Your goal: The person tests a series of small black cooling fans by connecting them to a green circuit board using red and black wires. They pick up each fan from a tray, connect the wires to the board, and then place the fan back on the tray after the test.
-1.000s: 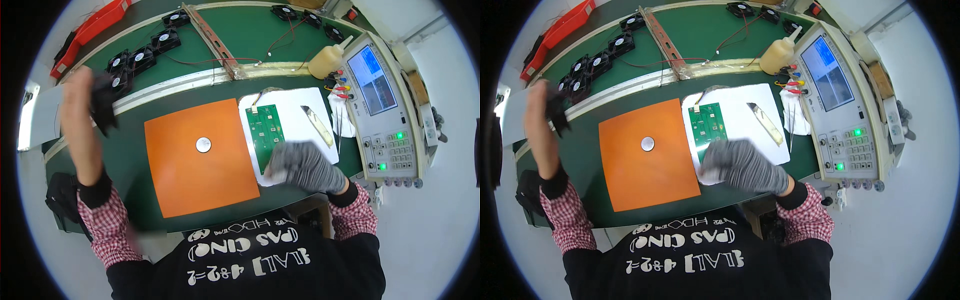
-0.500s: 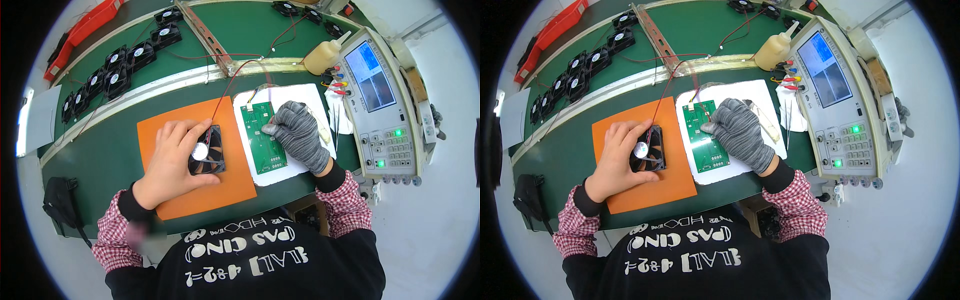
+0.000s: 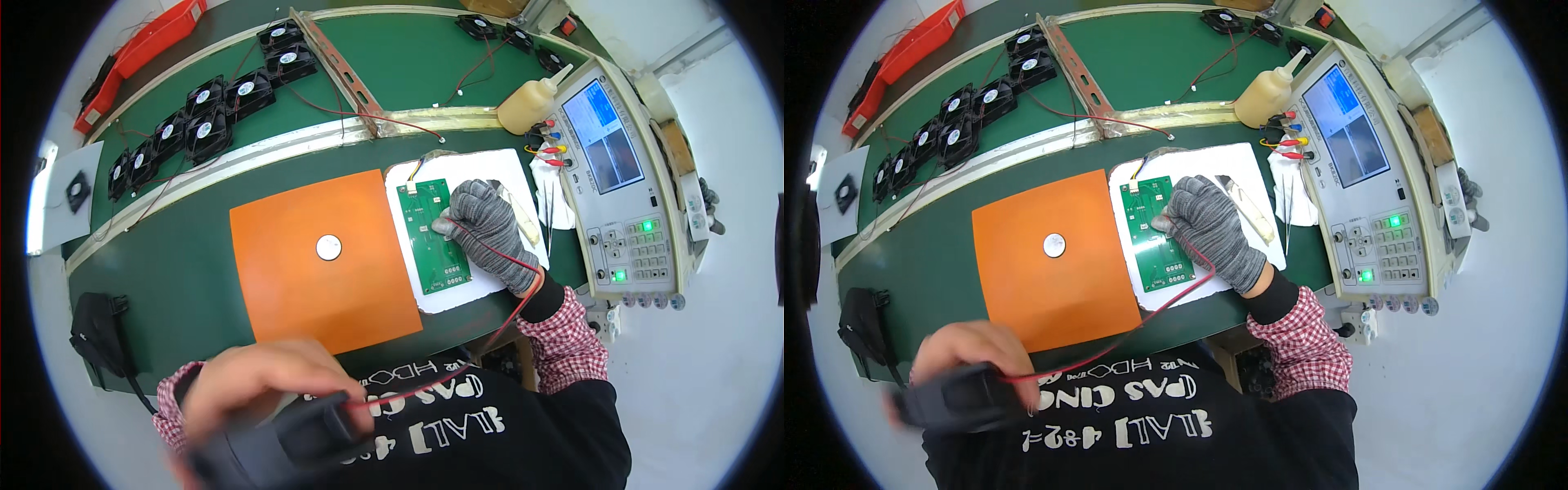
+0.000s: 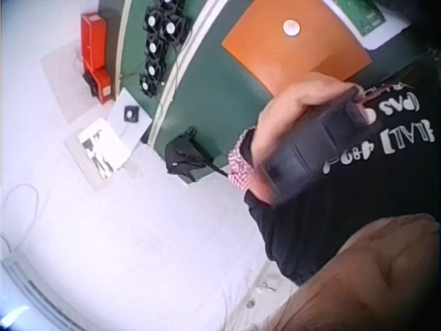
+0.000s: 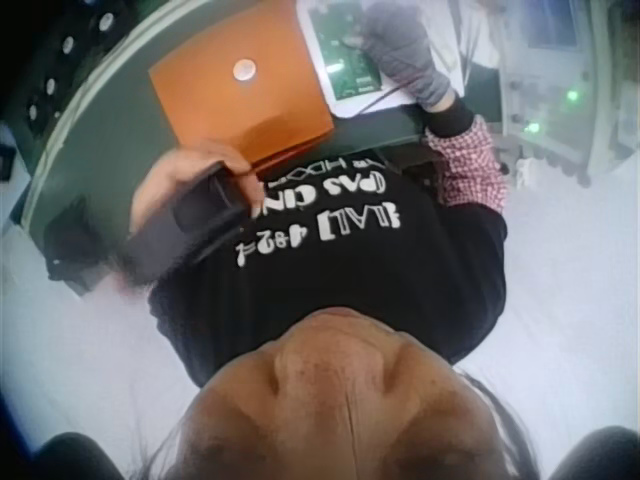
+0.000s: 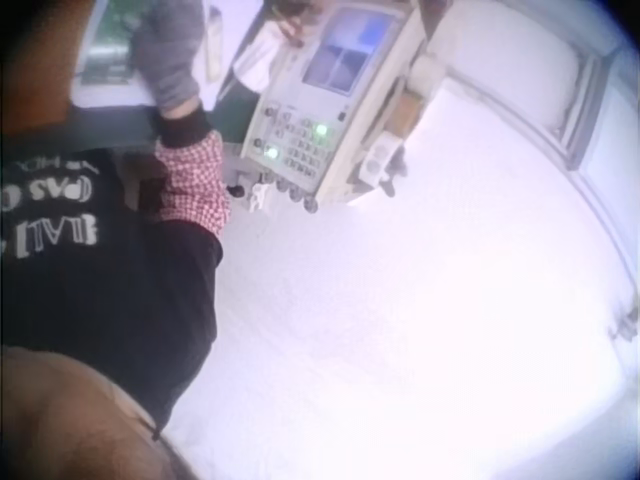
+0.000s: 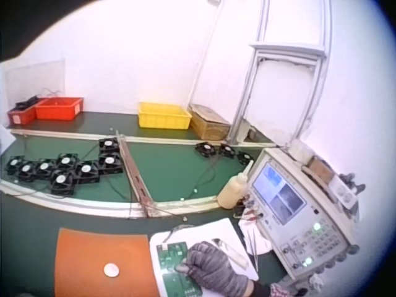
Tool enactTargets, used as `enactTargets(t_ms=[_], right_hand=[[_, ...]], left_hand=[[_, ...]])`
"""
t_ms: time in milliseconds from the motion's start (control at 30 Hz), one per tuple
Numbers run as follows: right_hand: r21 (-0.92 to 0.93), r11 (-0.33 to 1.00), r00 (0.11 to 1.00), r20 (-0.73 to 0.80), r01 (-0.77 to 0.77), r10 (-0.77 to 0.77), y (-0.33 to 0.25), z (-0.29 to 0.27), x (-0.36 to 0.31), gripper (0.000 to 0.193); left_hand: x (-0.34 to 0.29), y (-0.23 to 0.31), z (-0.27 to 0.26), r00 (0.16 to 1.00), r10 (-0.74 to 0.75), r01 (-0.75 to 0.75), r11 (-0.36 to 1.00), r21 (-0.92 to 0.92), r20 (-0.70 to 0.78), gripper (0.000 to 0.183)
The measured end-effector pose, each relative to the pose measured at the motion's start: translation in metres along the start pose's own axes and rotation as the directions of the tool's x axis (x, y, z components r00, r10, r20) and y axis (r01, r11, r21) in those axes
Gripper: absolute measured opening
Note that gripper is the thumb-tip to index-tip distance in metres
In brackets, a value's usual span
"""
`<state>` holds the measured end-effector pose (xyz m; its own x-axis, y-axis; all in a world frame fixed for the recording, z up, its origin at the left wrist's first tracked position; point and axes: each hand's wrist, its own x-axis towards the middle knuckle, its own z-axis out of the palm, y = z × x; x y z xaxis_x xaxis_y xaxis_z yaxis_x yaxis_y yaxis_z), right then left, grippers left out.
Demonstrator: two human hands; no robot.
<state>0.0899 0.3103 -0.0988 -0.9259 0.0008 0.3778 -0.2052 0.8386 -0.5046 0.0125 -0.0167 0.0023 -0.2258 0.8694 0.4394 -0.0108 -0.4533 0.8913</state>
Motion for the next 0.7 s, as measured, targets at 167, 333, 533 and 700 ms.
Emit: enactTargets(t_ms=[167, 333, 533, 700], right_hand=[[0.060, 0.997, 0.999, 0.004, -0.051, 0.051, -0.004, -0.001, 0.002, 0.020], [0.047, 0.999, 0.999, -0.049, 0.024, -0.022, -0.009, -0.002, 0.002, 0.018], [0.165, 0.985, 0.987, -0.161, 0.051, -0.024, 0.001, 0.012, -0.008, 0.020], [0.272, 0.958, 0.935, -0.354, 0.085, 0.018, -0.007, 0.003, -0.004, 0.018]], left_hand=[[-0.002, 0.018, 0.025, 0.913, -0.242, 0.164, 0.955, -0.247, -0.328, 0.071], [-0.010, 0.033, 0.014, 0.900, 0.146, 0.381, 0.192, 0.904, -0.410, 0.057], [0.086, -0.010, -0.022, 0.898, 0.352, -0.272, -0.024, 0.962, 0.263, 0.069], [0.141, -0.081, -0.147, 0.907, 0.411, 0.142, -0.081, 0.987, -0.096, 0.095]])
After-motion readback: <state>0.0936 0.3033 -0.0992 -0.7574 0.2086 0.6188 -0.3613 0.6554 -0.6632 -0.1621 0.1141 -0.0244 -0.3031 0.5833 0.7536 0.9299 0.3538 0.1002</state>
